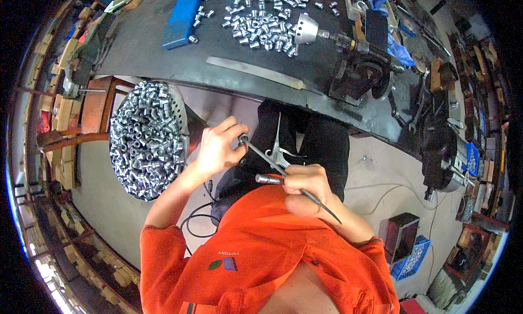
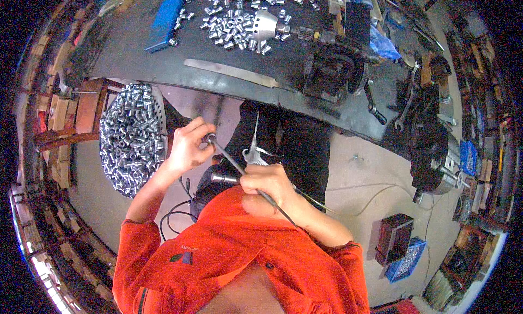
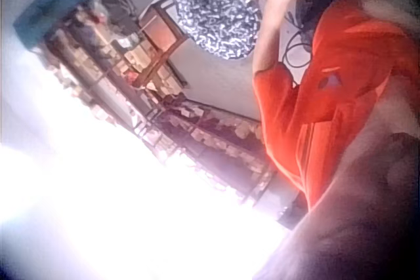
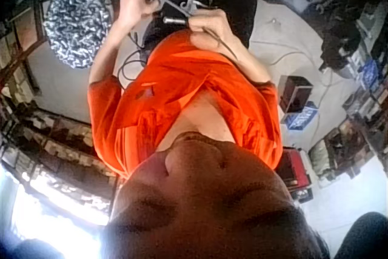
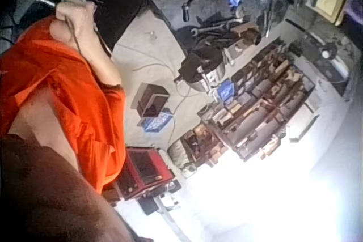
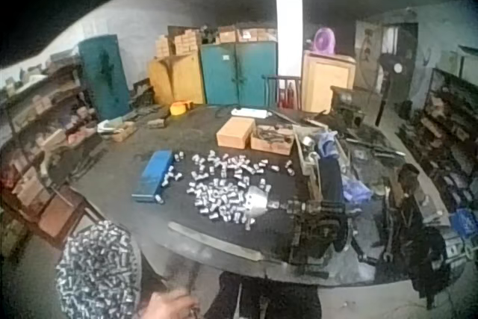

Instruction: The person picks up metal parts from a container, measures their length using a caliper, and places them onto a pile on the workbench.

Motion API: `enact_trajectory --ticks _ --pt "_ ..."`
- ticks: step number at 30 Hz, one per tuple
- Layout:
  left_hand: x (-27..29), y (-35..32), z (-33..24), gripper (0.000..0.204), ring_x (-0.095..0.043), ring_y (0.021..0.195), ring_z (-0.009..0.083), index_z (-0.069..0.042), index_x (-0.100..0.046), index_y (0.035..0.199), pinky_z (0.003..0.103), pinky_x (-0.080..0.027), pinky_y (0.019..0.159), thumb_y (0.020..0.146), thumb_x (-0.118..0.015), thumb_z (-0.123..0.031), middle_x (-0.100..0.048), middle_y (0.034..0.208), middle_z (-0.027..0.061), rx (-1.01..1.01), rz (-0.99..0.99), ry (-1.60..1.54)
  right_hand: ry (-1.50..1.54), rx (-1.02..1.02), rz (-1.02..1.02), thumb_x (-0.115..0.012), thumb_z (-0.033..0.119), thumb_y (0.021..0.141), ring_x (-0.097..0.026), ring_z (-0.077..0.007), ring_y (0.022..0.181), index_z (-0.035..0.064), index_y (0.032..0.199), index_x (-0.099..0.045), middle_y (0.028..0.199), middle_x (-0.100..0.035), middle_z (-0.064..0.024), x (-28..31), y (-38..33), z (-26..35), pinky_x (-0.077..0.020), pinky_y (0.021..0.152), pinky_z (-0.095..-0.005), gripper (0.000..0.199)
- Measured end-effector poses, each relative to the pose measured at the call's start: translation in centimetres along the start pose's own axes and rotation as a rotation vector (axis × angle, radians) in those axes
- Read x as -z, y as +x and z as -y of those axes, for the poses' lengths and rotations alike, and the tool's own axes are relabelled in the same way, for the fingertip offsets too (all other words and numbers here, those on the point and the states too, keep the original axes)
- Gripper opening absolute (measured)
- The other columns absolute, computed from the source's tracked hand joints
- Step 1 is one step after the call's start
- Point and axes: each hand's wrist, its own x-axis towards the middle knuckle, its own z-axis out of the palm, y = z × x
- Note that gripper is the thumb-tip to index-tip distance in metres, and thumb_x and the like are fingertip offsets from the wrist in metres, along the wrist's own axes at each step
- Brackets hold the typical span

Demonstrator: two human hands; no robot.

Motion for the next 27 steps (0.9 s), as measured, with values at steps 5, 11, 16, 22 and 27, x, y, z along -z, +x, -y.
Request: enact_trajectory --ticks 5,11,16,22,27 --pt "-0.6 0.3 -0.3 0.025 -0.059 0.062 0.0316 -0.009 -0.063 0.087 0.041 -0.048 0.054 0.062 -0.068 -0.01 -0.054 0.076 0.0077 -0.053 0.038 0.005 -0.096 -0.021 0.024 -0.064 0.015 0.064 -0.051 -0.0305 0.056 0.0056 0.063 -0.043 0.06 -0.043 -0.0096 -1.2 1.4 -2.1 -0.0366 0.048 -0.0389 0.023" --pt "-1.7 2.5 0.7 0.027 -0.057 0.059 0.0276 -0.008 -0.063 0.087 0.037 -0.046 0.052 0.061 -0.068 -0.011 -0.053 0.07 0.0083 -0.125 -0.003 0.041 -0.31 0.009 -0.087 -0.065 0.011 0.059 -0.052 -0.031 0.053 0.0052 0.062 -0.043 0.061 -0.044 -0.0096 -1.0 1.0 -1.5 -0.0404 0.047 -0.0417 0.023" --pt "-0.8 9.1 2.5 0.025 -0.064 0.077 0.0332 -0.007 -0.067 0.089 0.043 -0.051 0.069 0.067 -0.066 -0.019 -0.065 0.083 0.0129 0.045 0.027 0.096 -0.311 0.036 -0.202 -0.061 0.004 0.056 -0.045 -0.0279 0.045 0.0057 0.056 -0.039 0.056 -0.038 -0.0094 0.8 0.3 -0.1 -0.034 0.04 -0.039 0.022" --pt "-1.5 20.6 5.8 0.034 -0.065 0.062 0.0253 -0.003 -0.065 0.103 0.037 -0.05 0.059 0.073 -0.068 -0.019 -0.064 0.073 0.014 -0.015 -0.237 0.065 -0.237 -0.007 -0.214 -0.06 0.004 0.058 -0.039 -0.0244 0.043 0.0054 0.055 -0.039 0.055 -0.037 -0.0087 0.6 -0.3 -1.0 -0.0302 0.04 -0.0354 0.021" --pt "1.8 21.5 8.0 0.039 -0.06 0.05 0.013 0.004 -0.058 0.113 0.029 -0.048 0.05 0.08 -0.063 -0.015 -0.064 0.067 0.0095 0.185 -0.241 -0.444 -0.235 -0.003 -0.305 -0.053 -0.002 0.055 -0.037 -0.0217 0.042 0.0048 0.054 -0.035 0.054 -0.035 -0.0068 0.2 -0.5 -1.4 -0.0258 0.04 -0.0325 0.019"
